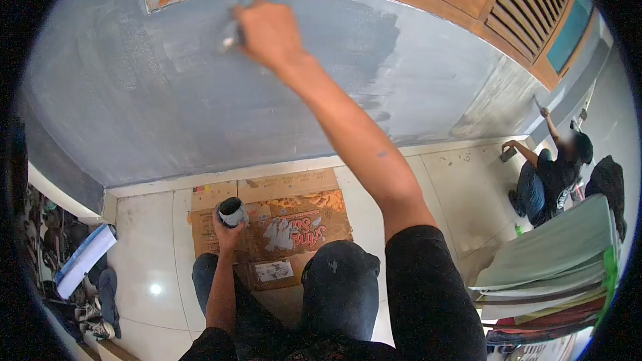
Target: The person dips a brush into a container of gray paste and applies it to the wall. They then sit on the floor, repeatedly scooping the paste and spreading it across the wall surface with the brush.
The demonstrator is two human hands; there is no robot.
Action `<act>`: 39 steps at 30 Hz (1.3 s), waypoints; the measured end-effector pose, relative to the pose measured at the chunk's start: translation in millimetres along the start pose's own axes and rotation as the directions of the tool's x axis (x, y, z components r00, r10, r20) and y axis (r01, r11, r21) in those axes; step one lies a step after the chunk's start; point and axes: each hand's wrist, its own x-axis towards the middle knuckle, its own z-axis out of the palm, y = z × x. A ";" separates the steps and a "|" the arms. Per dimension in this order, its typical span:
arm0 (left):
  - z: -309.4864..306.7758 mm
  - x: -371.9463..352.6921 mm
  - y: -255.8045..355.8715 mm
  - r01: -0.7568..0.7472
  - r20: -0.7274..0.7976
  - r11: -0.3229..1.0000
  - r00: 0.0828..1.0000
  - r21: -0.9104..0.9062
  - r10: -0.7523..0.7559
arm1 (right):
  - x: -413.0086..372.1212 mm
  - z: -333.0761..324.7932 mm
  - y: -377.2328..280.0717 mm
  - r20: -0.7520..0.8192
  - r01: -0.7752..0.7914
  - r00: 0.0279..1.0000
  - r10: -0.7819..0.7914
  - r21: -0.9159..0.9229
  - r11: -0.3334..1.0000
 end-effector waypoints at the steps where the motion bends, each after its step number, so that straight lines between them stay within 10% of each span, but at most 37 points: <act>1: -1.3 -0.8 -0.1 -0.009 -0.030 0.998 0.999 0.065 0.011 | 9.2 3.4 -14.7 -0.001 0.053 0.999 -0.053 0.033 0.998; 8: -0.4 0.1 12.1 0.002 -0.001 0.998 1.000 -0.056 -0.002 | -3.5 -12.7 0.2 -0.157 0.231 0.967 -0.198 0.226 0.946; 16: 2.0 0.7 25.7 -0.012 0.026 0.999 1.000 -0.043 0.013 | -106.4 -102.8 192.3 -0.038 -0.192 0.981 0.189 -0.099 0.976; 24: -0.3 1.4 10.5 -0.030 0.023 0.999 0.999 -0.039 0.031 | -135.5 -149.6 215.9 -0.106 -0.468 0.877 0.468 -0.405 0.786; 33: -1.7 -2.1 2.4 -0.006 -0.005 1.000 1.000 -0.023 0.006 | -41.7 -25.4 55.1 -0.008 0.157 0.988 -0.156 0.083 0.984; 37: -1.1 -2.1 2.2 0.003 -0.015 0.999 1.000 -0.041 -0.004 | -40.5 -37.0 25.7 0.081 0.150 0.983 -0.162 0.142 0.978; 39: -0.1 -1.5 6.9 0.021 -0.001 0.998 1.000 -0.054 -0.021 | -55.5 -36.0 64.5 -0.145 0.274 0.955 -0.257 0.110 0.955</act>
